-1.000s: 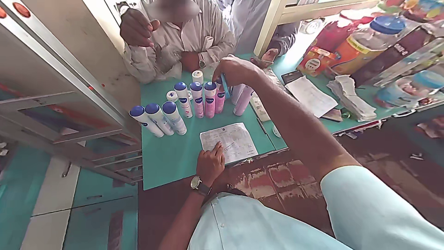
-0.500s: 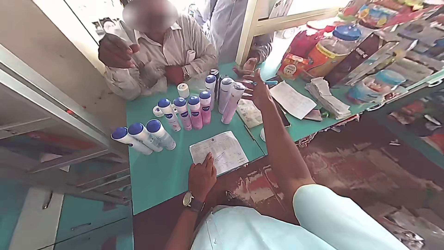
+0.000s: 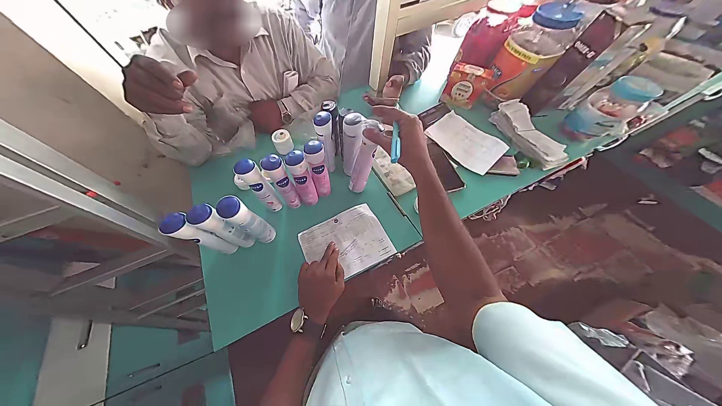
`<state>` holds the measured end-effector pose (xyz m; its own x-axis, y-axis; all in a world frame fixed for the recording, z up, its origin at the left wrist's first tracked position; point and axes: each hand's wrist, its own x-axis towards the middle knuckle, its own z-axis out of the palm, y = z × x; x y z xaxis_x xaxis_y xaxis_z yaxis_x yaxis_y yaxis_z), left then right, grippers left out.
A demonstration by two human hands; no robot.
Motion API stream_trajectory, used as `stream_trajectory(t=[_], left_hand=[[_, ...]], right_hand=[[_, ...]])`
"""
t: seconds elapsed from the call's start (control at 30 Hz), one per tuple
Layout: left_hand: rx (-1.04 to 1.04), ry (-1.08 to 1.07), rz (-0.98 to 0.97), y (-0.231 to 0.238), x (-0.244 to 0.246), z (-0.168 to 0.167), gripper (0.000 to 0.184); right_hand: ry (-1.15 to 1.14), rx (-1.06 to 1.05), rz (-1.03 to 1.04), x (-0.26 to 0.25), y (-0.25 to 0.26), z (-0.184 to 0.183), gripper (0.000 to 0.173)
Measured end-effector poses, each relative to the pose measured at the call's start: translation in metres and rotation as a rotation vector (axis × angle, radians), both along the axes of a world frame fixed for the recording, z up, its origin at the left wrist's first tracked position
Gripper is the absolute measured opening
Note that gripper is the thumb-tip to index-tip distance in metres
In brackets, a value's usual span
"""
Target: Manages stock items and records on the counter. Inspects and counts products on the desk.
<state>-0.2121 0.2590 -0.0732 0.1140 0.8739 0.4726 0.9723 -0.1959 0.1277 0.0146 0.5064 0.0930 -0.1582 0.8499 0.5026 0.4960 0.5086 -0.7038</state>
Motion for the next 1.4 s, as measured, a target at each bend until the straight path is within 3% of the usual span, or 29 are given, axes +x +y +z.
stream_trajectory(t=[0.1,0.2,0.3,0.43,0.9,1.4], left_hand=[[0.003,0.006,-0.009,0.0,0.0,-0.001,0.037],[0.015,-0.009,0.002,0.001,0.0,-0.001,0.037],[-0.004,-0.017,-0.003,0.0,0.001,0.002,0.036],[0.009,-0.013,-0.011,0.0,0.001,0.001,0.035],[-0.012,-0.013,0.004,0.0,0.002,0.003,0.035],[-0.066,-0.009,0.01,-0.001,0.001,0.002,0.037]], right_hand=[[-0.154,-0.041,0.021,-0.002,0.002,0.002,0.047],[-0.308,-0.083,-0.104,-0.018,-0.004,0.015,0.041],[-0.542,-0.197,-0.262,-0.05,-0.014,0.038,0.048],[-0.746,-0.228,-0.267,-0.08,-0.01,0.056,0.05],[-0.685,-0.265,-0.245,-0.089,-0.008,0.056,0.045],[-0.686,-0.169,-0.287,-0.084,-0.004,0.047,0.036]])
